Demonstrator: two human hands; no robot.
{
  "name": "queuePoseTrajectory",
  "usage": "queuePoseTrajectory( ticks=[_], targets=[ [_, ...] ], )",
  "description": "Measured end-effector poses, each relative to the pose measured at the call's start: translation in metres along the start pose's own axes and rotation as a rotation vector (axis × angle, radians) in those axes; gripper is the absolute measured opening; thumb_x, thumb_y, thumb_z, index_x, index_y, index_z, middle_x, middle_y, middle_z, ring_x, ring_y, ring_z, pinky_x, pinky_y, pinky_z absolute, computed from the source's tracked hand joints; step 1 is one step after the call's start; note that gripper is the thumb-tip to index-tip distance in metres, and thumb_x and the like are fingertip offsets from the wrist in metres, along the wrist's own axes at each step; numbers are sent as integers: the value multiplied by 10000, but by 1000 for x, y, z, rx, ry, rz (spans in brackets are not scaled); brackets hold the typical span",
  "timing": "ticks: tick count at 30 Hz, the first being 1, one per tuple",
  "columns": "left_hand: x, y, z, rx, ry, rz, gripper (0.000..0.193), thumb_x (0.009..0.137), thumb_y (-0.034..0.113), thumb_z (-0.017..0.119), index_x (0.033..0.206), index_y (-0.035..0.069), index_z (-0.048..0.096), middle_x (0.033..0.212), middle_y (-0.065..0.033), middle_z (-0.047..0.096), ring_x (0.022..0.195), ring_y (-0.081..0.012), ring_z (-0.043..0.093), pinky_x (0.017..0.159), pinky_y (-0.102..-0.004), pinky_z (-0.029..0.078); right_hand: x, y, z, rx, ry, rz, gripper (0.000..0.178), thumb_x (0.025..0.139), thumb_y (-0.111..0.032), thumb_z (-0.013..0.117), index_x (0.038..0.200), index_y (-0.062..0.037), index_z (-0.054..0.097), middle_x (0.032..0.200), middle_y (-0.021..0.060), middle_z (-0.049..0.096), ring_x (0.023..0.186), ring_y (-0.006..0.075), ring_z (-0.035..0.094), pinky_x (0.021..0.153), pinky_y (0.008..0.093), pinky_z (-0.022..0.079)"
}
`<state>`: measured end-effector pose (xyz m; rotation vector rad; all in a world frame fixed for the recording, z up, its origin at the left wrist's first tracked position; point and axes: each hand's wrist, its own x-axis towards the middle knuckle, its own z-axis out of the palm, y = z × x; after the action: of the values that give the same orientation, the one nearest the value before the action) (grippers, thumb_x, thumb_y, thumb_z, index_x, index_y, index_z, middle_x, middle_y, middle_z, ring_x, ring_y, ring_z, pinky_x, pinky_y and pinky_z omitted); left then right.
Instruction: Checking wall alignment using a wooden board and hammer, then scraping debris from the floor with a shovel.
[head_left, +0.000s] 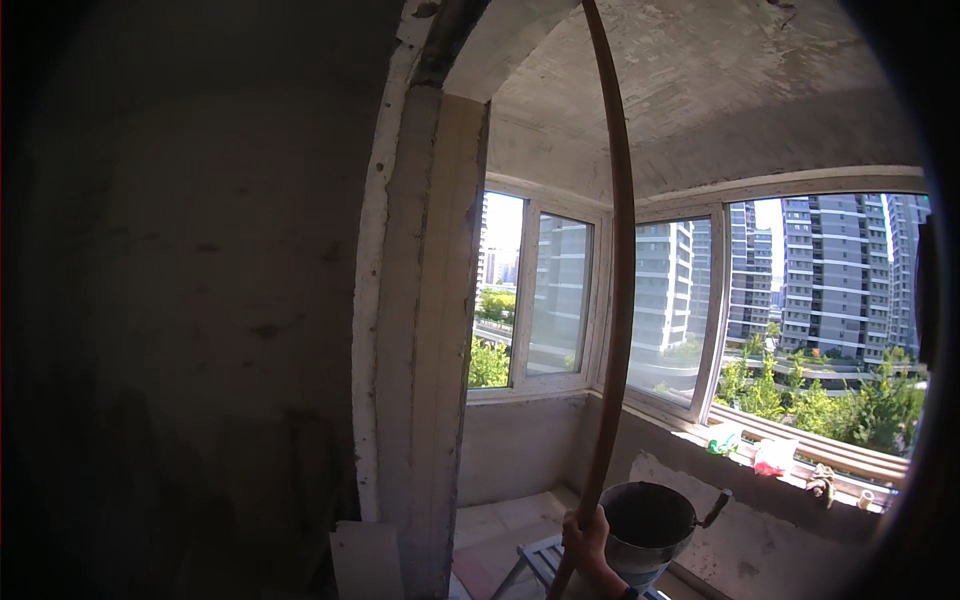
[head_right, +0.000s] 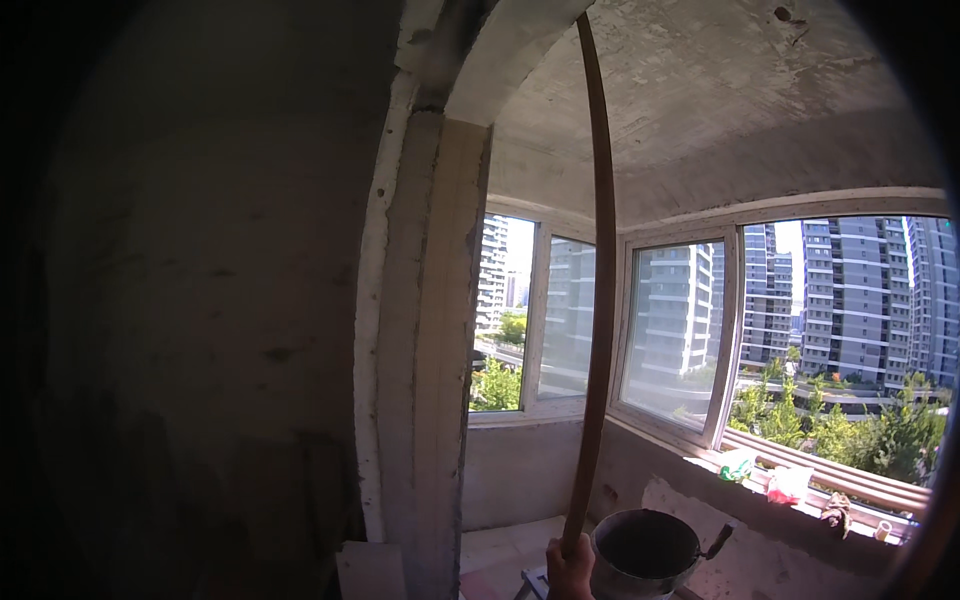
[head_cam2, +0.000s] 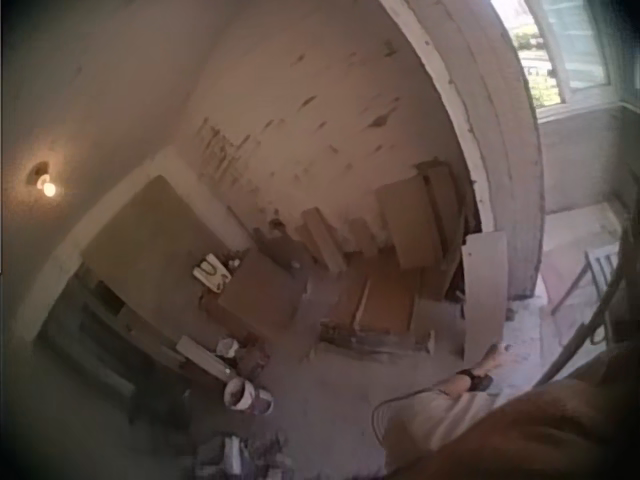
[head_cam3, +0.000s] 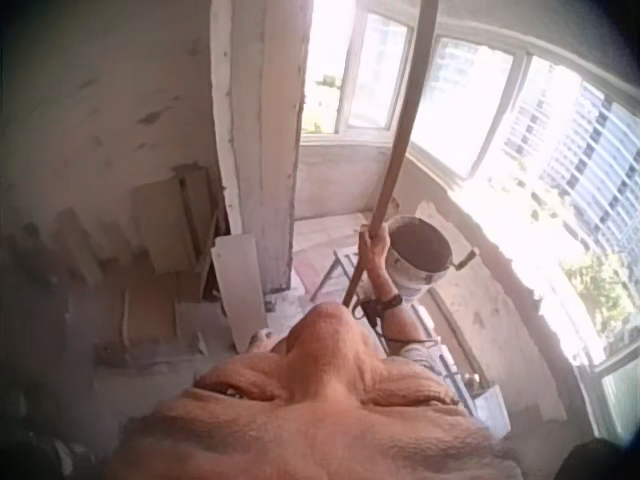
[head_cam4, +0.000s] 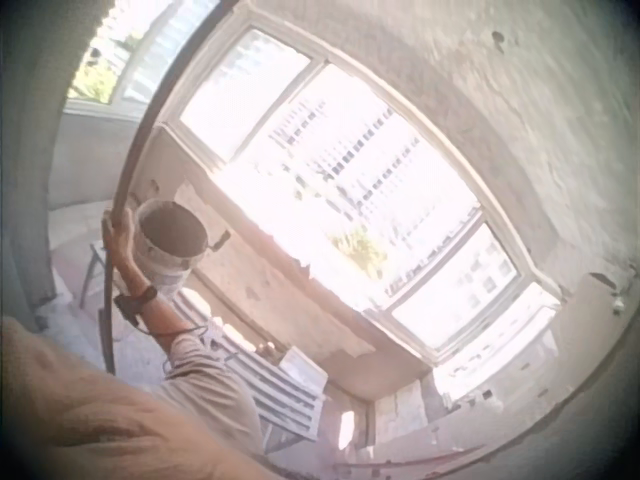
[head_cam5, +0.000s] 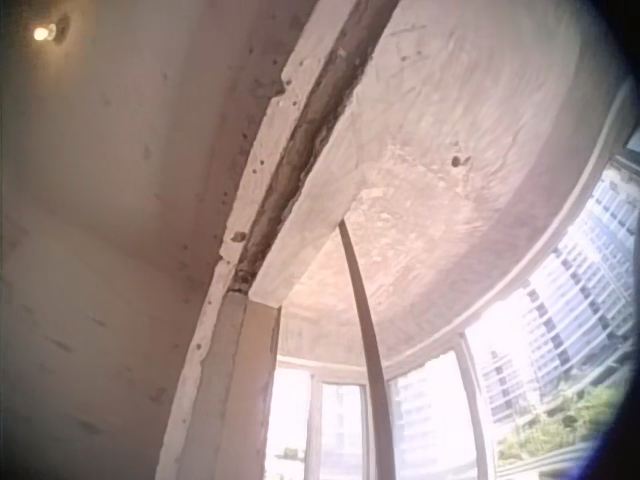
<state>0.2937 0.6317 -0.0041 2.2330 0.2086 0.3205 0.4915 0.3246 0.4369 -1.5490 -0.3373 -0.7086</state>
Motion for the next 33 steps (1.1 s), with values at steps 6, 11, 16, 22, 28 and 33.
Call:
queuePoseTrajectory(
  ticks=[6, 11, 16, 22, 28, 33],
  targets=[
    [-27, -12, -38, -40, 99, -191, 258, 826, 328, 674, 888, 78, 697, 861, -133, 698, 811, -259, 652, 716, -416, 500, -22, 44, 10, -11, 30, 44, 137, 835, -79, 595, 890, -32, 480, 635, 27, 521, 509, 109, 533, 473, 288, 453],
    [-38, 47, -49, -77, 33, -266, 243, 833, 271, 669, 933, 52, 702, 888, -147, 706, 849, -243, 663, 743, -409, 504, -38, -2, 20, -121, -37, 81, 166, 824, -135, 631, 847, -16, 518, 638, 46, 544, 599, 137, 557, 551, 323, 462],
    [-32, 58, -39, -135, 57, -288, 254, 831, 279, 668, 935, 50, 702, 882, -146, 706, 836, -240, 662, 734, -408, 504, -48, 47, 51, -6, -22, -161, 193, 939, -229, 593, 845, -90, 499, 578, -19, 449, 462, 112, 444, 420, 296, 374],
    [-24, 90, -33, -239, 142, -200, 264, 828, 287, 667, 937, 48, 702, 876, -145, 707, 823, -237, 661, 724, -406, 503, -45, -4, 48, -24, -172, 166, 184, 865, -168, 647, 846, -39, 517, 617, 30, 551, 532, 79, 542, 487, 280, 454],
    [-31, 105, -45, -197, -63, -392, 288, 829, 308, 675, 959, 53, 709, 871, -147, 704, 796, -244, 657, 722, -405, 507, -78, 20, 34, 66, -99, -18, 188, 903, -213, 635, 918, -62, 523, 622, -4, 489, 519, 107, 467, 457, 294, 380],
    [-23, 97, -44, -191, -108, -377, 288, 833, 307, 675, 965, 54, 709, 857, -137, 701, 778, -245, 653, 708, -407, 507, -83, 21, 18, 75, -48, 10, 165, 884, -184, 644, 881, -65, 529, 628, -8, 484, 537, 97, 460, 474, 290, 383]
  ],
)
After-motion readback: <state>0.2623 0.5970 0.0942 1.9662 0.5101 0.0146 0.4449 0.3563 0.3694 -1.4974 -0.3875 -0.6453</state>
